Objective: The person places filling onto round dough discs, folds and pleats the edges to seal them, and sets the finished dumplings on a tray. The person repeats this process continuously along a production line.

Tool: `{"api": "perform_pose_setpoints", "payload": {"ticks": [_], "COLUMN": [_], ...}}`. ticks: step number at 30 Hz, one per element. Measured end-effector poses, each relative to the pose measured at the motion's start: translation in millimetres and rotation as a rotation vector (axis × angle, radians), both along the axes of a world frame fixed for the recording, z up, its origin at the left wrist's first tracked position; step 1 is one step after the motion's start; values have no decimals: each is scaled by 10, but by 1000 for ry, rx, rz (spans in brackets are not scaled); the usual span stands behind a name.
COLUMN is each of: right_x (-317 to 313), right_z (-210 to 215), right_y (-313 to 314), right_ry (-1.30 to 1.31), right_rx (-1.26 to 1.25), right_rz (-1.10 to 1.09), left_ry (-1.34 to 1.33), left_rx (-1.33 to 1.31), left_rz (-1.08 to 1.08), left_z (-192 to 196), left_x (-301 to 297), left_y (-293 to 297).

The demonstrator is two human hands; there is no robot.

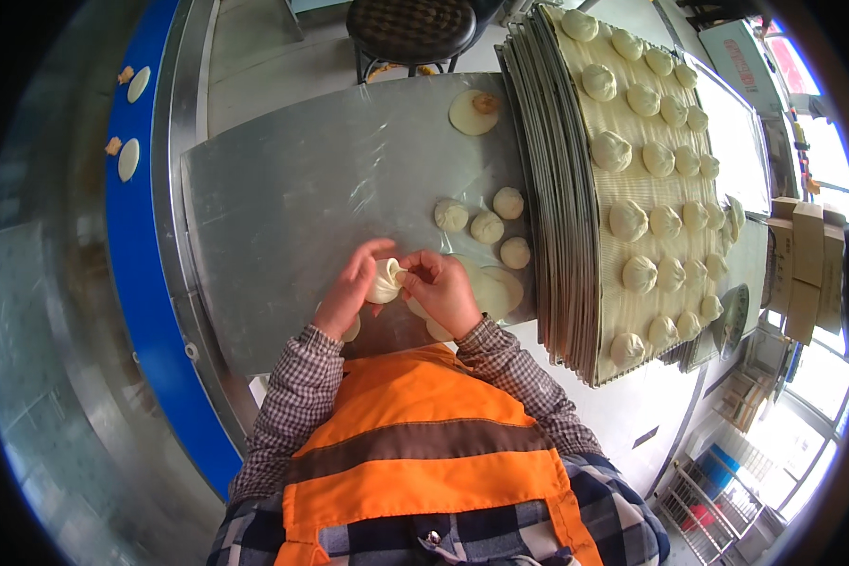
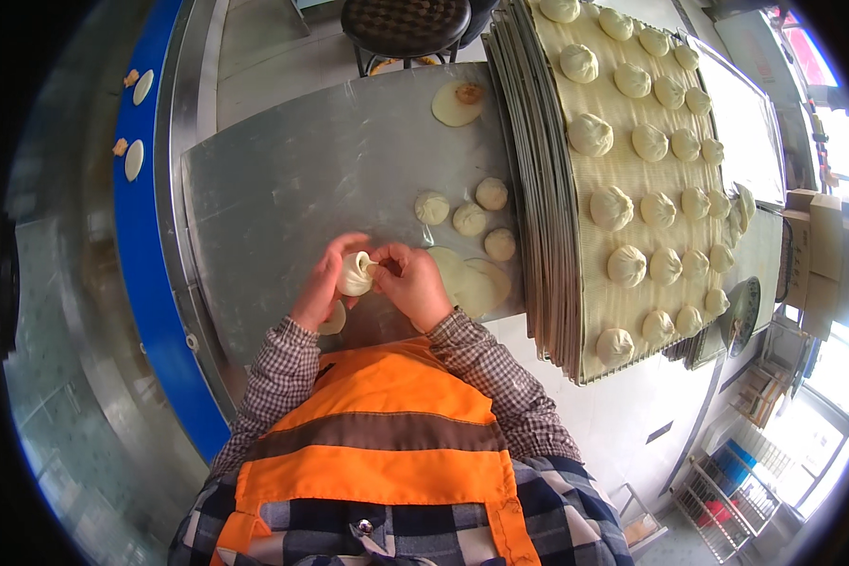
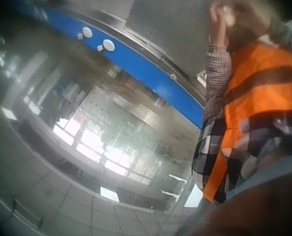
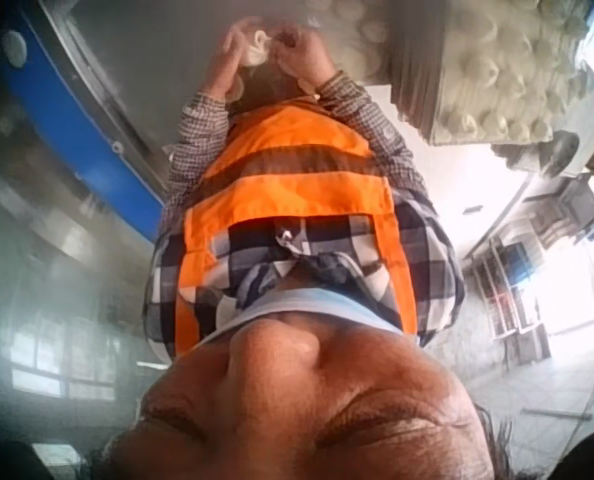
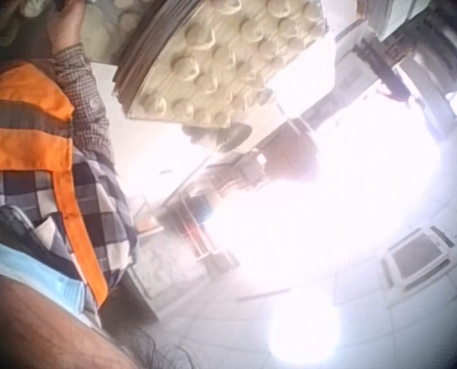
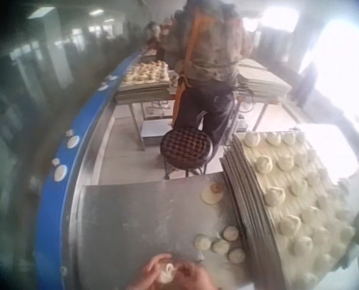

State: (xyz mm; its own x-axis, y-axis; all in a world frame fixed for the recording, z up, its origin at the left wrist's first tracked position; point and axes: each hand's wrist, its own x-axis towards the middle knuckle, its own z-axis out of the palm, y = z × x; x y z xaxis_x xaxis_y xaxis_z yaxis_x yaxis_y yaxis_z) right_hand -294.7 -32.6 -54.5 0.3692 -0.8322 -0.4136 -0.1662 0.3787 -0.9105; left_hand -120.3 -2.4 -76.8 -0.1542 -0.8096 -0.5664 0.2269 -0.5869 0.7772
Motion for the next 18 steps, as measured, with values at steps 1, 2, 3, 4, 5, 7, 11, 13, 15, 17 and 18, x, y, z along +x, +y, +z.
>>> {"api": "perform_pose_setpoints", "payload": {"ticks": [1,2,3,4,5,7,11,13,15,17,18], "right_x": [-22,-36,-42,-41,-37,-24,-35,-54,-59,-41,-49], "right_z": [10,17,30,39,45,52,88,140,207,274,311], "right_y": [-10,-15,-8,-3,5,21,54,67,69,53,31], "right_ry": [65,124,185,240,113,-146,22,230,54,94,195], "right_rx": [-46,-329,-597,-839,-580,0,-307,-784,-479,-467,-590], "right_rz": [33,54,83,110,40,-92,-15,108,60,110,208], "left_ry": [-113,-209,-186,-146,-101,-86,-73,-33,47,151,214], "left_rx": [-149,-291,-201,-103,8,22,-183,-131,-17,53,79], "left_rz": [-40,-66,-47,-18,-11,-49,-47,-21,30,134,149], "left_z": [40,78,108,134,155,182,248,259,225,156,115], "left_x": [-29,-56,-71,-84,-85,-77,-82,-96,-105,-131,-177], "left_y": [3,5,-7,-22,-47,-104,-93,-32,27,59,38]}}
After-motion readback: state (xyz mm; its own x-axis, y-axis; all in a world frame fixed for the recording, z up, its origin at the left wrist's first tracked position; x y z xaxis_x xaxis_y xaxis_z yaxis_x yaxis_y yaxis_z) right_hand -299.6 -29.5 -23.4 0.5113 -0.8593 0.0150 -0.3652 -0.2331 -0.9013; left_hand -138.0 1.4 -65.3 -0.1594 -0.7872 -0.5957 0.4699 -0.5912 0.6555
